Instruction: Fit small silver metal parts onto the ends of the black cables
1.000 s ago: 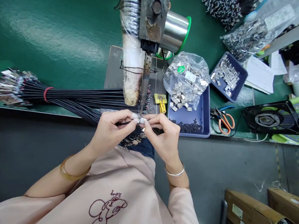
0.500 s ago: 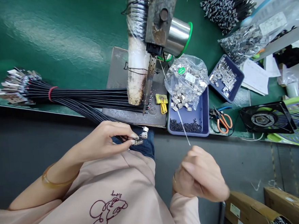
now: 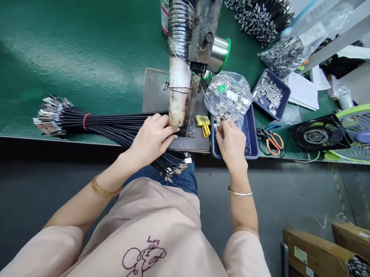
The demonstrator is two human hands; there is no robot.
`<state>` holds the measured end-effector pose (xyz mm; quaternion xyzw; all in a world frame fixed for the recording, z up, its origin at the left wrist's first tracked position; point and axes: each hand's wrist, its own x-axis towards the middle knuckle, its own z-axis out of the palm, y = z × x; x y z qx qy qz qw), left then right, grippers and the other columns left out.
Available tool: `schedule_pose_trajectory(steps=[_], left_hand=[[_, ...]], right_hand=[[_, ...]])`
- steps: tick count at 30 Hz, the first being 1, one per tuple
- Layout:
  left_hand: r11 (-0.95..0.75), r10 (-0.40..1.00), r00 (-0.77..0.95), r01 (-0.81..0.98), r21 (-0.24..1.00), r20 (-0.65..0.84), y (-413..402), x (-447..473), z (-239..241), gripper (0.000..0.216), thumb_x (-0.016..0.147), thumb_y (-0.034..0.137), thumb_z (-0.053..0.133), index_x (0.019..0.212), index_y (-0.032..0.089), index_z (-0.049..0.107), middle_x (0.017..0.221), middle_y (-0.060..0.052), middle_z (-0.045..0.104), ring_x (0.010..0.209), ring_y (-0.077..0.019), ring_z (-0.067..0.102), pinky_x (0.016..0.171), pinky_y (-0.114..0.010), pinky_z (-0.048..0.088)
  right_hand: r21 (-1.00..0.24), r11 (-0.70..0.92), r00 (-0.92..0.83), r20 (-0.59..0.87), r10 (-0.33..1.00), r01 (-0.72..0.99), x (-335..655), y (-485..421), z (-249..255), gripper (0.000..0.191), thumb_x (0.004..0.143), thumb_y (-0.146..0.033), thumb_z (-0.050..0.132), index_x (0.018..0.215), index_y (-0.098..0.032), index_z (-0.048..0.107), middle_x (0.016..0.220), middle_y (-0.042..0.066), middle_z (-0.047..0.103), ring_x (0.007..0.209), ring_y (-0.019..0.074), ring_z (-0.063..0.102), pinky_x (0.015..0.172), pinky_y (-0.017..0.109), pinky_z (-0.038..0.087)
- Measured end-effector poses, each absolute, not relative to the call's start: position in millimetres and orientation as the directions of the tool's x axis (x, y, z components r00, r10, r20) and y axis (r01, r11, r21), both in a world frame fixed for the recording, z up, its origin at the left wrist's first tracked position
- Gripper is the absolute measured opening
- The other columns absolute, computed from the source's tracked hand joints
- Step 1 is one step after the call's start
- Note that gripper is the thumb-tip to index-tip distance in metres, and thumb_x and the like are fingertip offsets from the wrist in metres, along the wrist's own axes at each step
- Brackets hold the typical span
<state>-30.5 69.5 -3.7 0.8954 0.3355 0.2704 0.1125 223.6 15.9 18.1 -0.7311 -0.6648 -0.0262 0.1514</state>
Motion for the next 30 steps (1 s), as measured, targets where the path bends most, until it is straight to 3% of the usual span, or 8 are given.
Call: schedule_pose_trajectory(steps=[5,9,13,17,19,21,26,30], left_hand=[[-0.771,0.622,0.573,0.333,0.542,0.533,61,-41,-8,0.013,0.091,0.014,0.063,0.09,0.014,0.075,0.083,-0.007,0.064,0.077,-0.019,0.053,0.072,-0.032,0.048],[-0.741,0.643,0.484,0.199,0.641,0.593,54,-43,-10,0.012,0.092,0.013,0.063,0.093,0.013,0.075,0.091,-0.007,0.074,0.083,-0.0179,0.063,0.081,-0.034,0.052],[-0.769,0.614,0.436,0.144,0.623,0.657,53,-41,-12,0.015,0.094,0.013,0.06,0.1,0.014,0.075,0.101,-0.009,0.078,0.092,-0.0192,0.07,0.086,-0.036,0.053],[-0.783,0.596,0.45,0.142,0.606,0.665,51,-43,-5,0.017,0.094,0.01,0.058,0.099,0.014,0.074,0.096,-0.01,0.077,0.09,-0.0183,0.069,0.085,-0.035,0.054],[-0.789,0.587,0.471,0.149,0.597,0.658,49,-42,0,0.015,0.093,0.01,0.059,0.099,0.013,0.073,0.088,-0.009,0.076,0.081,-0.0169,0.067,0.081,-0.033,0.053],[-0.801,0.56,0.518,0.139,0.583,0.646,48,-41,3,0.012,0.093,0.011,0.06,0.098,0.012,0.072,0.082,-0.008,0.073,0.075,-0.0157,0.063,0.076,-0.031,0.052],[-0.794,0.547,0.636,0.188,0.578,0.544,45,-32,5,0.013,0.092,0.012,0.059,0.084,0.012,0.068,0.073,-0.005,0.068,0.067,-0.0145,0.06,0.065,-0.026,0.049],[-0.775,0.582,0.678,0.297,0.557,0.448,41,-28,5,0.016,0.09,0.011,0.054,0.079,0.013,0.065,0.066,-0.001,0.065,0.056,-0.012,0.058,0.055,-0.023,0.043]], right_hand=[[-0.387,-0.066,0.13,0.143,0.981,0.92,237,9,21,0.015,0.075,-0.019,0.064,0.066,-0.021,0.052,0.07,-0.002,0.056,0.066,0.0139,0.052,0.067,0.029,0.038],[-0.516,-0.1,0.184,0.114,0.976,0.851,246,1,18,0.015,0.075,-0.022,0.067,0.065,-0.02,0.055,0.07,-0.002,0.058,0.06,0.0115,0.05,0.064,0.028,0.04],[-0.497,-0.094,0.26,0.276,0.925,0.863,234,-8,28,0.015,0.077,-0.019,0.066,0.066,-0.021,0.056,0.072,-0.003,0.059,0.058,0.0097,0.049,0.062,0.028,0.043],[-0.753,-0.041,0.376,0.28,0.883,0.656,209,-23,42,0.018,0.078,-0.024,0.071,0.07,-0.021,0.055,0.081,-0.002,0.062,0.057,0.0096,0.059,0.053,0.025,0.05],[-0.816,-0.025,0.404,0.259,0.877,0.577,202,-27,42,0.019,0.079,-0.025,0.071,0.071,-0.021,0.055,0.083,-0.001,0.063,0.059,0.011,0.065,0.055,0.026,0.055],[-0.784,-0.034,0.428,0.301,0.852,0.619,203,-25,35,0.017,0.08,-0.024,0.07,0.071,-0.021,0.056,0.082,-0.001,0.063,0.062,0.0121,0.066,0.058,0.027,0.057],[-0.539,-0.082,0.318,0.361,0.877,0.839,225,-5,15,0.015,0.081,-0.017,0.064,0.069,-0.022,0.056,0.074,-0.002,0.062,0.062,0.0124,0.059,0.06,0.027,0.052],[-0.541,-0.006,0.199,0.301,0.933,0.841,229,-7,18,0.014,0.085,-0.019,0.061,0.072,-0.021,0.058,0.084,0.001,0.068,0.07,0.0127,0.062,0.062,0.026,0.051]])
